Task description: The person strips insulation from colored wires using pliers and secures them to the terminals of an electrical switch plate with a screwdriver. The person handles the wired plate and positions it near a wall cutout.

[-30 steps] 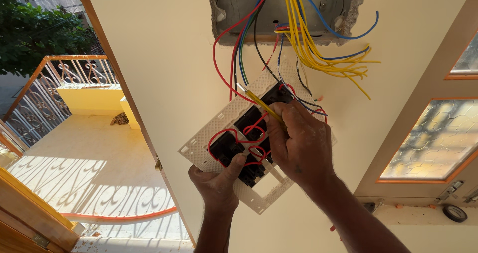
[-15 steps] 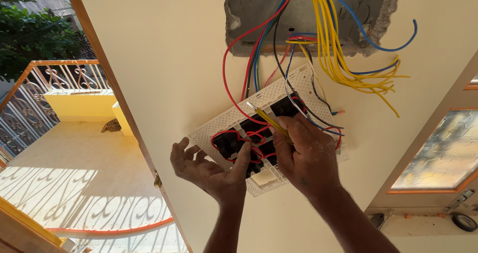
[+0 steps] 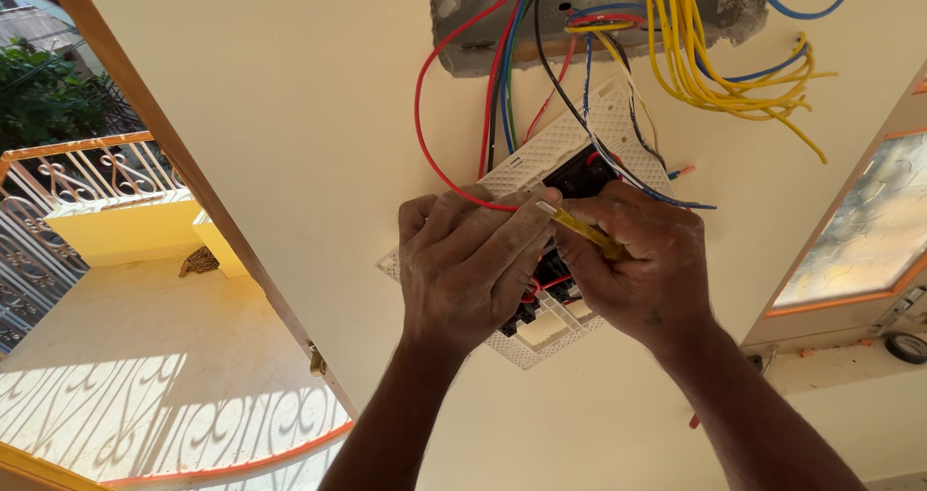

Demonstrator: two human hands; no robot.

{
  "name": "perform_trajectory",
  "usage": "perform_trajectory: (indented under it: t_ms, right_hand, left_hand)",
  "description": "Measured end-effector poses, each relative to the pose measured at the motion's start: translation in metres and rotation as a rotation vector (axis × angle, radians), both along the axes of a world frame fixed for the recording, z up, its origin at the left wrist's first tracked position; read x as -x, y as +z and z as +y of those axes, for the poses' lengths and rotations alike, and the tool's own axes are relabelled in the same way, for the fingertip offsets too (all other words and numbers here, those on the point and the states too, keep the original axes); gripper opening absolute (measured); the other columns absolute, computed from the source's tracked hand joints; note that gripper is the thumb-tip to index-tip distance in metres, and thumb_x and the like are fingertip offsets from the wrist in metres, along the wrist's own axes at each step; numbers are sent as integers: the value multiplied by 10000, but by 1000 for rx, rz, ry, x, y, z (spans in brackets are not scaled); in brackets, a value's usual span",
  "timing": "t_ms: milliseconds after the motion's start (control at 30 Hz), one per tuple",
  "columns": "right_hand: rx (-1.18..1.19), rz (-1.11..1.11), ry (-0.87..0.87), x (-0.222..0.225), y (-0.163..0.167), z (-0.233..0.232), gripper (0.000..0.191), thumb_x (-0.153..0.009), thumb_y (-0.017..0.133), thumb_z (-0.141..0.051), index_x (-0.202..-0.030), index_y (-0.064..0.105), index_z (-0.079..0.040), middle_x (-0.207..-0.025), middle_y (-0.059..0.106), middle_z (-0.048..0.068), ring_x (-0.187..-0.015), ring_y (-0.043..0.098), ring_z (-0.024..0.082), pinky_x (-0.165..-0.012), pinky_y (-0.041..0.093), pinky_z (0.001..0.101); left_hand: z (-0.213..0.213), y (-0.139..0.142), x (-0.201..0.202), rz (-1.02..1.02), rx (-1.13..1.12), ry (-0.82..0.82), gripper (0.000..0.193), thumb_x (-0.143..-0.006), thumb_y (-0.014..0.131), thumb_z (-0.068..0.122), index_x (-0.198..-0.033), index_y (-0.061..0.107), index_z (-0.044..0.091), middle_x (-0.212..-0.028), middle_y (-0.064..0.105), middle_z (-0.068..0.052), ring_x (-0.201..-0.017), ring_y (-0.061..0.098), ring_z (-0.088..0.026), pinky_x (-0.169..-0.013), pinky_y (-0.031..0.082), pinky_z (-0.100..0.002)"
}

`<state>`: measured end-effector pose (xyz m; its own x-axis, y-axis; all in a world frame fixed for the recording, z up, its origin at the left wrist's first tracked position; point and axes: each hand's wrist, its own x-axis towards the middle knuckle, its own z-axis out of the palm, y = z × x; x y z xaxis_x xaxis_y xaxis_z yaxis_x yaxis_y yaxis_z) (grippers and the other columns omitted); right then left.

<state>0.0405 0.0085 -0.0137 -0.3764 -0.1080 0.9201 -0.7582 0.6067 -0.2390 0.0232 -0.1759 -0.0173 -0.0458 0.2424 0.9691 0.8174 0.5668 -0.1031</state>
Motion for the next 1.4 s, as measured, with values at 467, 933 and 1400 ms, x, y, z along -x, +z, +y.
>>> perform_trajectory:
  t_ms: [467,933,1400]
  right_hand:
    - [324,112,317,9,-31,17,117,-1004,730,17,-1119,719,1,-801,691,39,-589,604,39,-520,465,193]
    - [19,148,44,-2,-17,22,238,-849,725,63,-1073,747,-12,-746,633,65,-596,602,145,-527,466,286]
    - [11,131,161,9,-23,26,185,-859,718,22,-1038,729,-23,-816,684,48,-593,640,120,-509,478,262]
  left_hand:
    - [15,-9,-1,-64,-40,38,261,-929,755,122,-1185,739,167,-1074,731,47,-993,641,-154,-887,412,-359]
    - [28,-9,-9,-36,15,74,233,-979,688,158,-1205,740,176,-1118,745,56,-954,616,-145,-911,389,-349]
    - [27,-12,1,-52,-63,9,346,-909,839,154,-1207,699,258,-746,640,105,-863,588,-106,-900,394,-319]
